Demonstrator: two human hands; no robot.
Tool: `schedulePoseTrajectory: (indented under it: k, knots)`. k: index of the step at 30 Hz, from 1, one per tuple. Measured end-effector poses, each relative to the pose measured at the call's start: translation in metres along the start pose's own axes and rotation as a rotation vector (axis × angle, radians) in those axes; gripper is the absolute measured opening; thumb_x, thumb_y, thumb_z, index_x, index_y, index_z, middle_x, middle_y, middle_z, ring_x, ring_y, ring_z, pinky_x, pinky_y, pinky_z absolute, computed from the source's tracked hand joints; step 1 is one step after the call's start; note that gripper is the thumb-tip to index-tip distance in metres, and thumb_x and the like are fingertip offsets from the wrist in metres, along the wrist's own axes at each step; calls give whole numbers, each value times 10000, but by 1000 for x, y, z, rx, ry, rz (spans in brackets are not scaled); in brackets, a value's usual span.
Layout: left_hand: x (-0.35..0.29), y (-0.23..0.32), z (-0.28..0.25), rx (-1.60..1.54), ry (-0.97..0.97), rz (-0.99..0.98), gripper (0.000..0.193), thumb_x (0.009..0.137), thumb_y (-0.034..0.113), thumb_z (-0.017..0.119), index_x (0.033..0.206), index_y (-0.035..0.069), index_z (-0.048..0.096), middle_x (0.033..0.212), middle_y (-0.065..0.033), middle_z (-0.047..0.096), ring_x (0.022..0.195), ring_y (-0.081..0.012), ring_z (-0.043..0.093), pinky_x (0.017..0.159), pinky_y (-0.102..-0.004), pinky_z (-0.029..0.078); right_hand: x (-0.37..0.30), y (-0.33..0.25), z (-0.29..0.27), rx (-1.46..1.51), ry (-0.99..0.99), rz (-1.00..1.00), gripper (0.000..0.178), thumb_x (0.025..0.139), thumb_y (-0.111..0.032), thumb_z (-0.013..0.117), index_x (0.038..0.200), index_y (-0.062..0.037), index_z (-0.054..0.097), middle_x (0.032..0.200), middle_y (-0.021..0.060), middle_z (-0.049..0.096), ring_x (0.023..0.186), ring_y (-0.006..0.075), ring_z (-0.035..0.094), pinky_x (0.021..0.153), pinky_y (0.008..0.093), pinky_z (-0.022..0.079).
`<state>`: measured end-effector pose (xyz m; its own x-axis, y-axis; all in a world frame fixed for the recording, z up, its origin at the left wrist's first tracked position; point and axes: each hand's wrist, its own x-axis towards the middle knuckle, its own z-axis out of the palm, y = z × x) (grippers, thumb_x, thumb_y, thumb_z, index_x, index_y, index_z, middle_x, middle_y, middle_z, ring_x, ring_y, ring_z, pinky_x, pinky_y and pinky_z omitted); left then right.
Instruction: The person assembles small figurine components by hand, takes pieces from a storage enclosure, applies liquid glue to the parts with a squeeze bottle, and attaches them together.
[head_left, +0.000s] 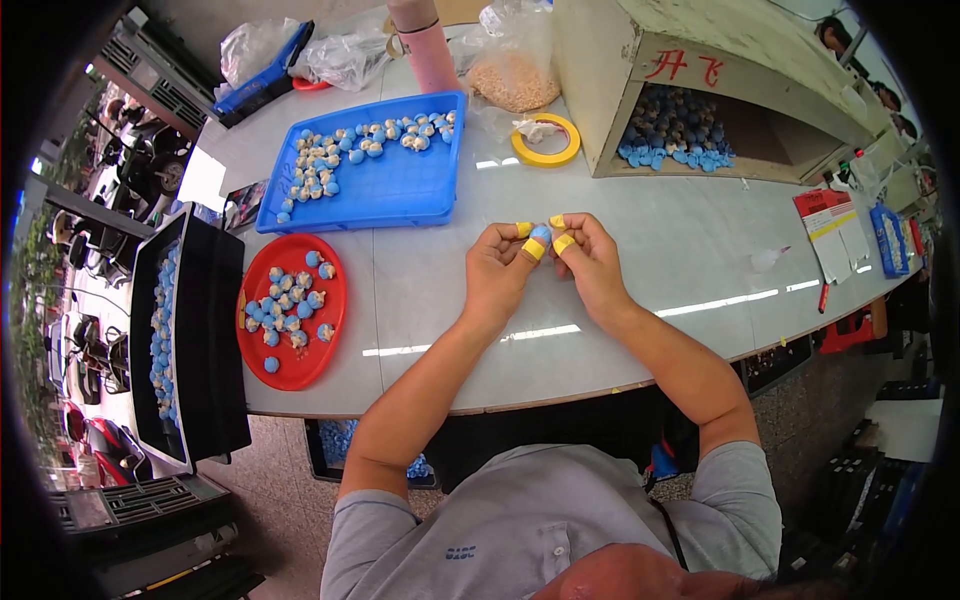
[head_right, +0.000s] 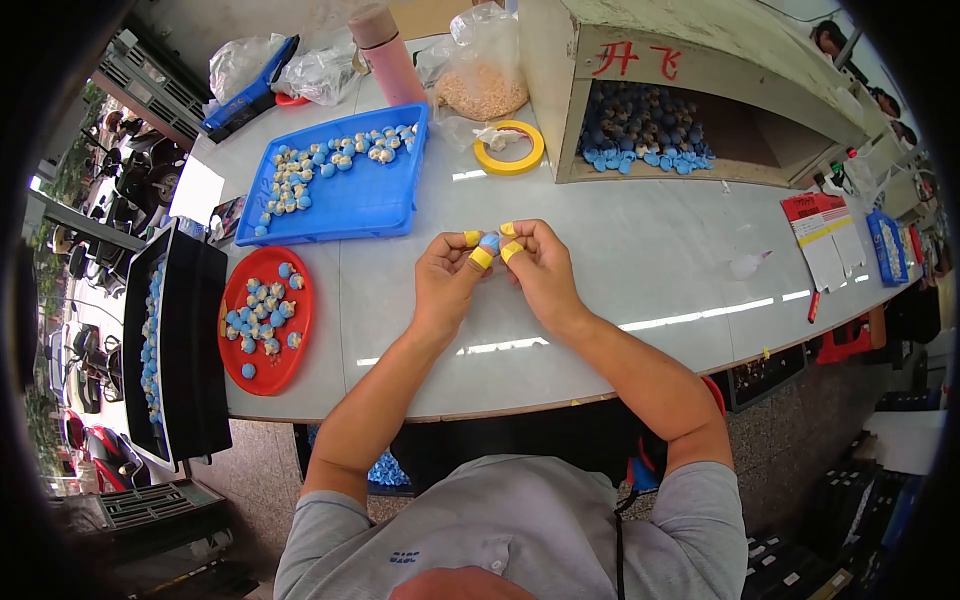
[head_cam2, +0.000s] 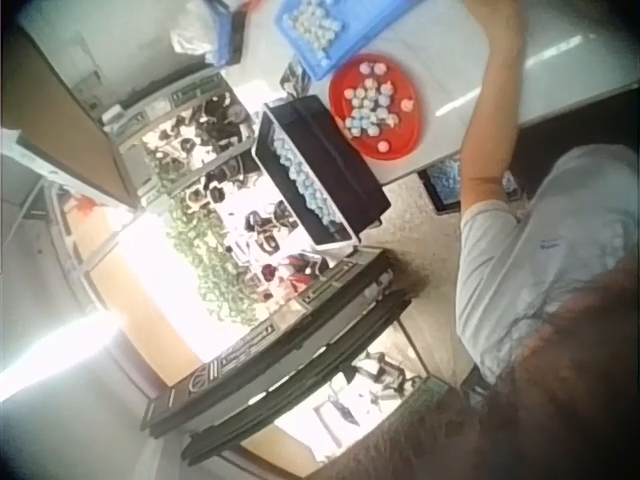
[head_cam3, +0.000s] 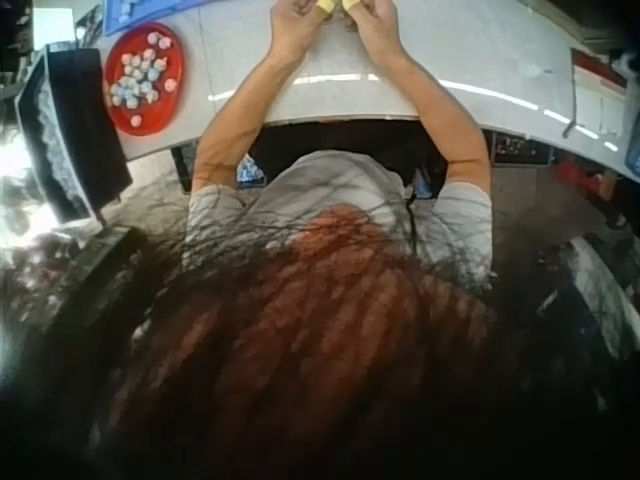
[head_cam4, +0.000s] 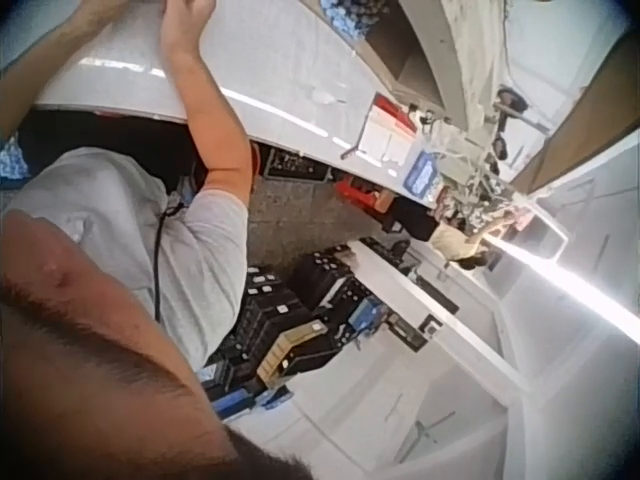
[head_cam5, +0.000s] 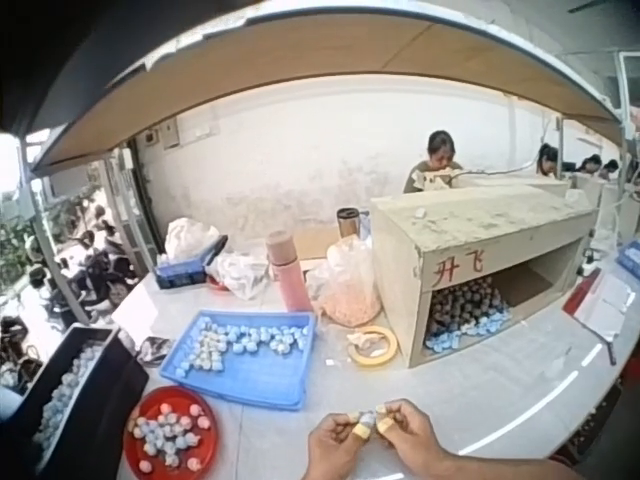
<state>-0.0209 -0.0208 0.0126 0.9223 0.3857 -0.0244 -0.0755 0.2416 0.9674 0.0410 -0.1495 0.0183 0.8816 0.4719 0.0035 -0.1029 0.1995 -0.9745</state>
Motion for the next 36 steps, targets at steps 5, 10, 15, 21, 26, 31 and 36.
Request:
schedulePoseTrajectory:
  k: [5, 10, 15, 21, 26, 31, 36]
  knots:
    - [5, -2, -10, -48, -52, -42, 233, 932, 122, 629, 1107, -19, 567, 1022, -87, 651, 909, -118, 632, 794, -257, 546, 5, 3, -6, 1, -66, 21, 144, 940, -100, 555, 1049, -7, 563, 908, 18, 603, 730, 47, 513, 625, 202, 443]
    - [7, 5, -14, 0, -115, -139, 220, 958, 106, 574, 1117, -46, 572, 1033, -106, 653, 943, -169, 663, 798, -263, 557, 7, 3, -14, -78, -110, 0, 129, 931, -79, 560, 1035, -3, 571, 925, 34, 615, 733, 56, 532, 652, 199, 459]
    - [10, 13, -18, 83, -225, -206, 266, 956, 87, 559, 1165, -77, 548, 1053, -134, 658, 929, -199, 684, 766, -251, 557, 12, 11, -17, -90, -164, -86, 121, 918, -34, 560, 1026, 19, 568, 939, 48, 625, 782, 64, 571, 701, 207, 488]
    - [13, 14, -22, 63, -227, -271, 259, 926, 55, 569, 1147, -79, 554, 1035, -141, 667, 915, -214, 693, 762, -252, 562, 14, 0, -21, -243, -244, -22, 128, 904, -9, 554, 1024, 34, 568, 948, 55, 630, 803, 60, 594, 725, 207, 503]
    - [12, 15, -20, 38, -228, -279, 230, 917, 51, 578, 1104, -80, 565, 1012, -145, 669, 886, -219, 698, 753, -254, 565, 14, -4, -24, -151, -297, 50, 145, 890, -1, 551, 1028, 36, 573, 941, 58, 633, 834, 67, 611, 743, 213, 513]
    - [12, 13, -20, 65, -240, -257, 199, 890, 6, 599, 1062, -88, 567, 1002, -156, 660, 872, -196, 695, 716, -241, 568, 14, -14, -25, -189, -346, 100, 135, 886, 9, 551, 1017, 32, 572, 928, 57, 633, 829, 71, 607, 750, 216, 509]
    - [13, 10, -22, 98, -254, -235, 169, 872, -30, 609, 1022, -92, 561, 965, -151, 659, 875, -209, 696, 707, -238, 566, 18, -5, -29, -244, -406, 21, 130, 876, 42, 555, 1005, 27, 569, 912, 54, 628, 809, 71, 594, 733, 214, 498]
